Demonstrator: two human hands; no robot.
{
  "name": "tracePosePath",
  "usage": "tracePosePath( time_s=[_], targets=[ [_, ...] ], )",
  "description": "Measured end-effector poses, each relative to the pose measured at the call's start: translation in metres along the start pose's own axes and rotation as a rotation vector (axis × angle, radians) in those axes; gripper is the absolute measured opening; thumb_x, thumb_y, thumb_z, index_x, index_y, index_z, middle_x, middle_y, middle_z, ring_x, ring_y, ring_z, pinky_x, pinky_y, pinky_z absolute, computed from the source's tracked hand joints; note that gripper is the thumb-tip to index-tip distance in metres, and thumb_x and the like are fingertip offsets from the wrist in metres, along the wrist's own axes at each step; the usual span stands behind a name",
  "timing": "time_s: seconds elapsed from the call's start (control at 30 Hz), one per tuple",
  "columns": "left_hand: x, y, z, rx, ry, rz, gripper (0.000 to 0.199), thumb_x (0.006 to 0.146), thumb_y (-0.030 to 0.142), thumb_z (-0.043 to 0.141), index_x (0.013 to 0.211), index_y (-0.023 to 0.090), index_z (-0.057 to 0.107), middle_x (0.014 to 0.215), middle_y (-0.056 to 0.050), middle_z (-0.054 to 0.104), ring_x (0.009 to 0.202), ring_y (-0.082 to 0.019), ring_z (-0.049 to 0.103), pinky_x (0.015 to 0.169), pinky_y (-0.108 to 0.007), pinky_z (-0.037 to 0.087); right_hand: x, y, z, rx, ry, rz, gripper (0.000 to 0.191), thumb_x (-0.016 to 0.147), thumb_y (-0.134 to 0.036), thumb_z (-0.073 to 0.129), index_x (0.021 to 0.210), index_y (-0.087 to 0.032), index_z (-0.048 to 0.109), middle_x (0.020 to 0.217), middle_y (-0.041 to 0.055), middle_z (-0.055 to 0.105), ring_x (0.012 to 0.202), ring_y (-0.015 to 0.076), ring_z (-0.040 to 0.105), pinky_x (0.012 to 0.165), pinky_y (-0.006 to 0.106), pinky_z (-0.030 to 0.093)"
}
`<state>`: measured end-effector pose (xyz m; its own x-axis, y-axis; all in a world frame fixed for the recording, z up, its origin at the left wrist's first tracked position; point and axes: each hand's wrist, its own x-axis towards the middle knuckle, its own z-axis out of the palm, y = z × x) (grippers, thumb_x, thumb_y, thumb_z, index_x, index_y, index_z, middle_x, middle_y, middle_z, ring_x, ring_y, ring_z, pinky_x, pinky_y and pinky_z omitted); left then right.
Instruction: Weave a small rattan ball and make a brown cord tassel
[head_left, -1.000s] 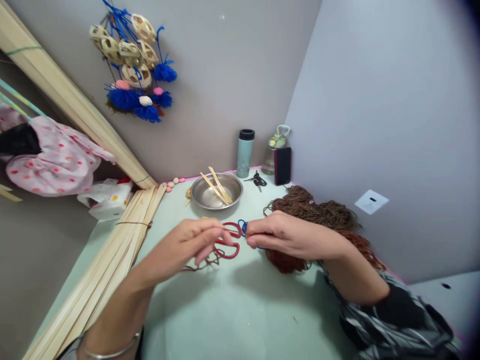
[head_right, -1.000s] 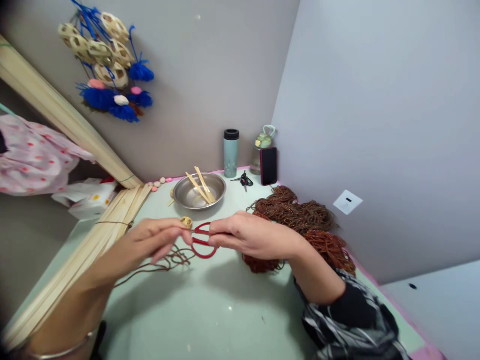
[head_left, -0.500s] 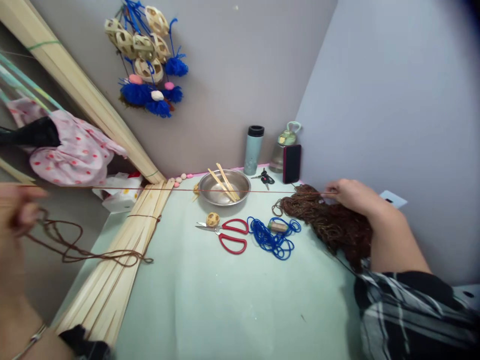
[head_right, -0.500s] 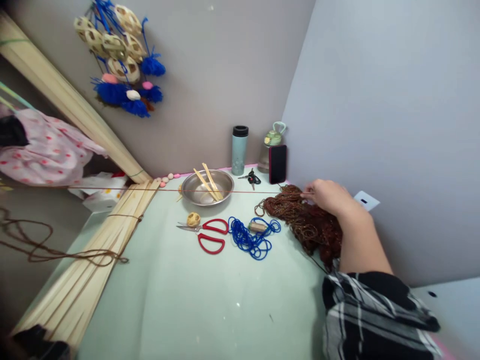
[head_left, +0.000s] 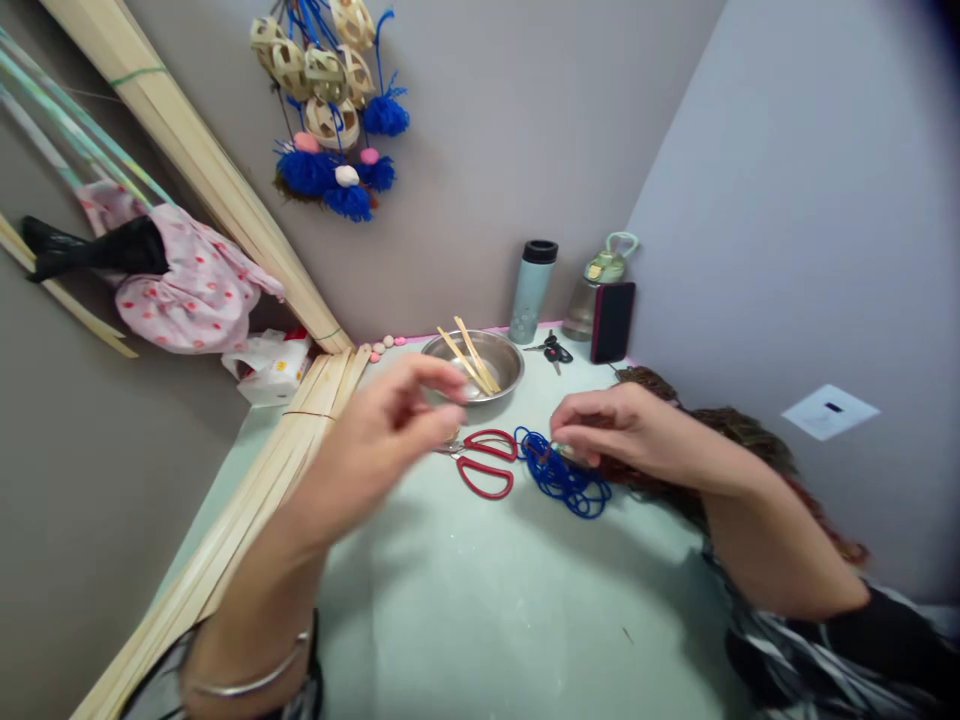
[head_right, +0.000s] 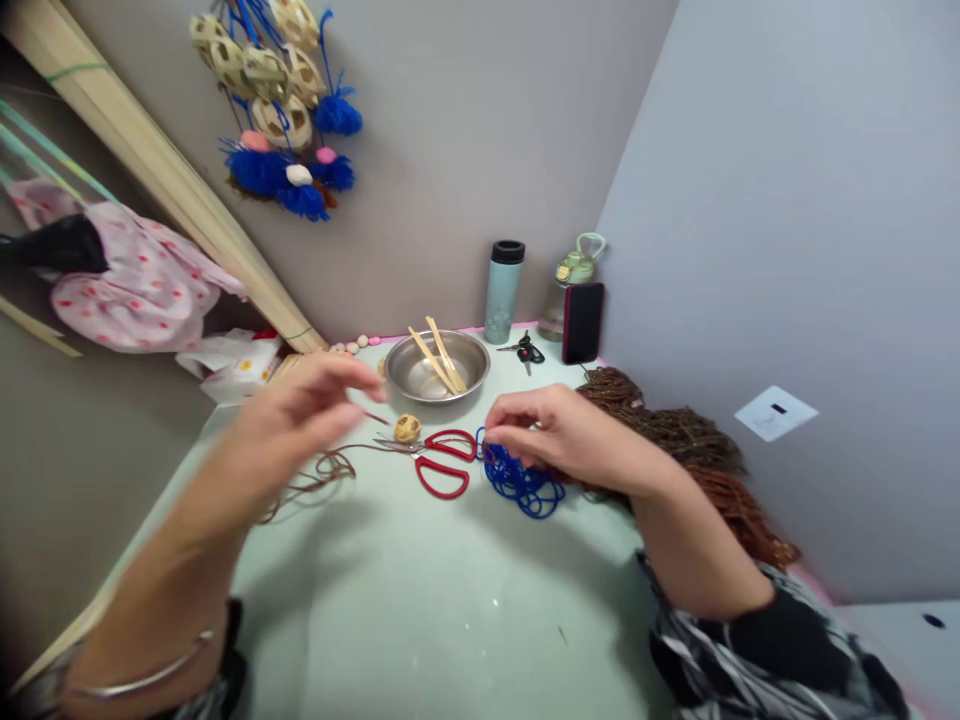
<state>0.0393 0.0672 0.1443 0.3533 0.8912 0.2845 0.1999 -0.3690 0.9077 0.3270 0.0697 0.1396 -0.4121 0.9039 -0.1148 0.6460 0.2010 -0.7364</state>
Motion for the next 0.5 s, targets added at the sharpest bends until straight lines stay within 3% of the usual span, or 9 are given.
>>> tracePosePath(
  time_s=[0.07,0.13,0.23,0.3,0.37,0.43,0.5],
  targets=[
    [0.01,-0.016,0.036,-0.089,-0.233,-0.167,0.044,0.087,0.042,0.07,0.125,0.024,0.058,0.078,0.003,0.056,0.064,-0.012,0.047,0.058,-0.026,0.04,0.006,-0.006,0.015,-0.053,0.0,-0.116,0.03,0.097,-0.041,0.056,0.088,-0.016,0.069,0.069,0.0002,0.063,0.059,0.0107,0.051,0.056,0.022,0.04],
    [0.016,-0.034,0.061,-0.209,-0.379,-0.177,0.054,0.085,0.043,0.073,0.13,0.021,0.054,0.079,0.003,0.056,0.066,-0.012,0.049,0.06,-0.025,0.039,0.01,-0.006,0.02,-0.088,-0.024,-0.189,0.029,0.098,-0.037,0.055,0.086,-0.015,0.07,0.072,0.0004,0.064,0.064,0.011,0.052,0.062,0.022,0.041],
    [0.02,-0.051,0.07,-0.302,-0.552,-0.189,0.033,0.091,0.043,0.064,0.11,0.016,0.061,0.073,0.002,0.058,0.068,-0.012,0.052,0.065,-0.026,0.041,0.01,0.001,0.014,-0.102,-0.128,-0.148,0.027,0.096,-0.039,0.058,0.089,-0.016,0.069,0.068,-0.0019,0.061,0.06,0.0106,0.048,0.058,0.022,0.037],
    [0.021,-0.051,0.06,-0.207,-0.579,-0.176,0.029,0.097,0.043,0.053,0.093,0.016,0.064,0.07,0.001,0.056,0.065,-0.011,0.049,0.063,-0.025,0.039,0.008,0.009,0.004,-0.184,-0.211,-0.099,0.02,0.092,-0.037,0.064,0.089,-0.017,0.068,0.065,-0.0031,0.058,0.058,0.0108,0.045,0.055,0.022,0.034],
    [0.023,-0.045,0.041,-0.077,-0.539,-0.125,0.032,0.099,0.04,0.047,0.091,0.017,0.067,0.075,0.0,0.058,0.068,-0.012,0.049,0.065,-0.025,0.039,0.005,0.019,-0.008,-0.338,-0.217,-0.041,0.013,0.088,-0.031,0.067,0.084,-0.019,0.068,0.065,-0.0025,0.059,0.059,0.012,0.047,0.057,0.024,0.033],
    [0.024,-0.037,0.017,0.079,-0.453,-0.065,0.032,0.099,0.041,0.048,0.086,0.018,0.066,0.076,0.0,0.059,0.069,-0.012,0.049,0.064,-0.025,0.038,0.002,0.031,-0.021,-0.499,-0.106,0.052,0.012,0.088,-0.027,0.063,0.079,-0.02,0.067,0.067,-0.0006,0.063,0.062,0.0145,0.051,0.059,0.026,0.033],
    [0.023,-0.033,-0.011,0.223,-0.363,-0.047,0.033,0.098,0.042,0.048,0.084,0.019,0.066,0.074,0.001,0.058,0.067,-0.013,0.049,0.061,-0.025,0.037,-0.002,0.045,-0.037,-0.585,0.087,0.122,0.015,0.09,-0.026,0.059,0.077,-0.021,0.066,0.068,0.0015,0.064,0.063,0.0172,0.053,0.062,0.028,0.033]
  ],
)
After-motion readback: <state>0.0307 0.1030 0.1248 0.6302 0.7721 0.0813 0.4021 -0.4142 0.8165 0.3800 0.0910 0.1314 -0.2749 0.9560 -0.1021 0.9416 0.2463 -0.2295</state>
